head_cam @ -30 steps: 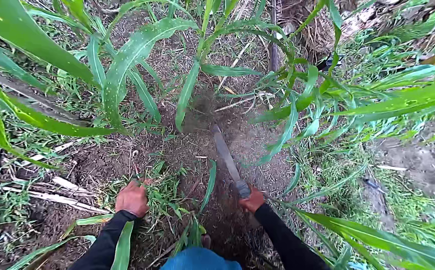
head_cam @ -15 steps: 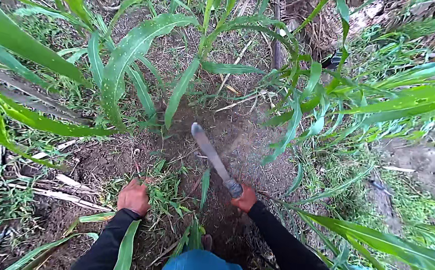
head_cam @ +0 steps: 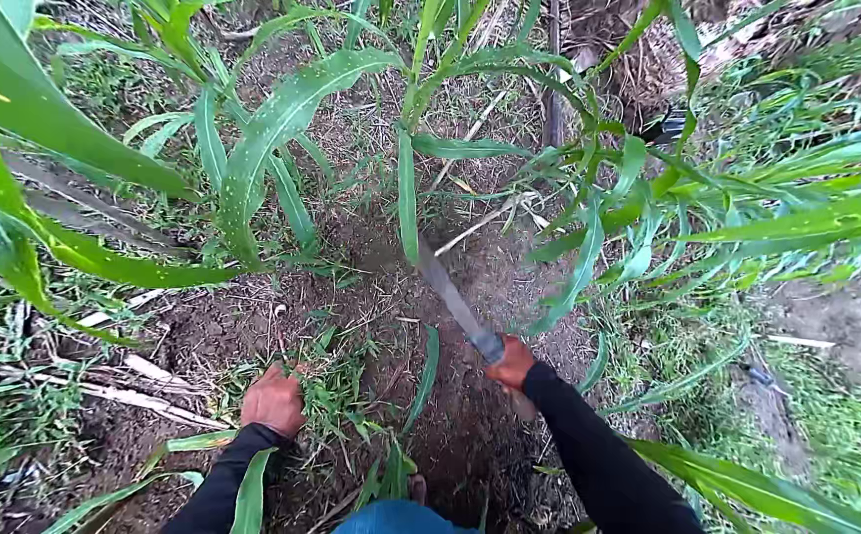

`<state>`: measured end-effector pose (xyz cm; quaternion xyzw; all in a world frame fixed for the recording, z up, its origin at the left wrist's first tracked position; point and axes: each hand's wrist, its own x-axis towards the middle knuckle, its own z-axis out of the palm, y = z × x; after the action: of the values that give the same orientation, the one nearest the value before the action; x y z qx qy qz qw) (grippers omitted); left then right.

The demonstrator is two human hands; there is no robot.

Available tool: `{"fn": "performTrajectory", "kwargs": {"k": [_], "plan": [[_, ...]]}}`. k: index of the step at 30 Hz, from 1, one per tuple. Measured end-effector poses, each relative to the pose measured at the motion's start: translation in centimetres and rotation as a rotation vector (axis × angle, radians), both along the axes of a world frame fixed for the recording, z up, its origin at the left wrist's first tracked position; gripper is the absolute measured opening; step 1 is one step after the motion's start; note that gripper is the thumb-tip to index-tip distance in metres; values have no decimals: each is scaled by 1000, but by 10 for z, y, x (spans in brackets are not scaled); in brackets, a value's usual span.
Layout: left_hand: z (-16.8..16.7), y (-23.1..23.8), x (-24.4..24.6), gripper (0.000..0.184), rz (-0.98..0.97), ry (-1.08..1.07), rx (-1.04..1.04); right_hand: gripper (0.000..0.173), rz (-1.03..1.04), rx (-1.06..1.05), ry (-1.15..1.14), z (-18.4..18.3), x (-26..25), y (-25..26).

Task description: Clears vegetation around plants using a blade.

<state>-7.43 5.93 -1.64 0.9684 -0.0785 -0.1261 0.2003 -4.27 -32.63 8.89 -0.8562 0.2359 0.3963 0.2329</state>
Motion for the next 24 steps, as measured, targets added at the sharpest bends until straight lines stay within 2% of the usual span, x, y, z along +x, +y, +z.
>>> {"fn": "performTrajectory", "kwargs": {"k": [2, 3, 5, 7, 9, 11, 13, 16, 18, 19, 22, 24], "plan": [[1, 0, 1, 42, -10, 28, 4, 76, 84, -74, 42, 13, -20, -26], [2, 1, 3, 43, -8, 45, 8, 68, 37, -94, 10, 14, -23, -32], [3, 2, 3, 45, -12, 48, 9, 45, -221, -46, -132, 1, -17, -32], [3, 2, 2, 47, -15, 58, 8, 29, -567, 138, -264, -17, 15, -14], [4, 1, 2, 47, -11, 84, 24, 27, -745, 292, -312, -39, 55, 14], [6, 1, 3, 46, -12, 104, 52, 41, -735, 326, -280, -60, 65, 52], [2, 0, 0, 43, -9, 59, 41, 57, -547, 269, -206, -63, 41, 70], [-2, 2, 0, 42, -7, -14, 6, 66, -215, 68, -143, -52, 15, 23], [-5, 1, -3, 46, -2, -43, -14, 67, -153, -8, -126, -41, 15, -11], [-7, 0, -4, 47, -3, -61, -19, 62, -215, 9, -168, -38, 22, -18], [-4, 1, -2, 46, 6, -33, -25, 33, -563, 198, -337, -51, 72, -7], [-1, 0, -2, 47, 9, -3, -15, 19, -681, 326, -323, -69, 99, 16]]}}
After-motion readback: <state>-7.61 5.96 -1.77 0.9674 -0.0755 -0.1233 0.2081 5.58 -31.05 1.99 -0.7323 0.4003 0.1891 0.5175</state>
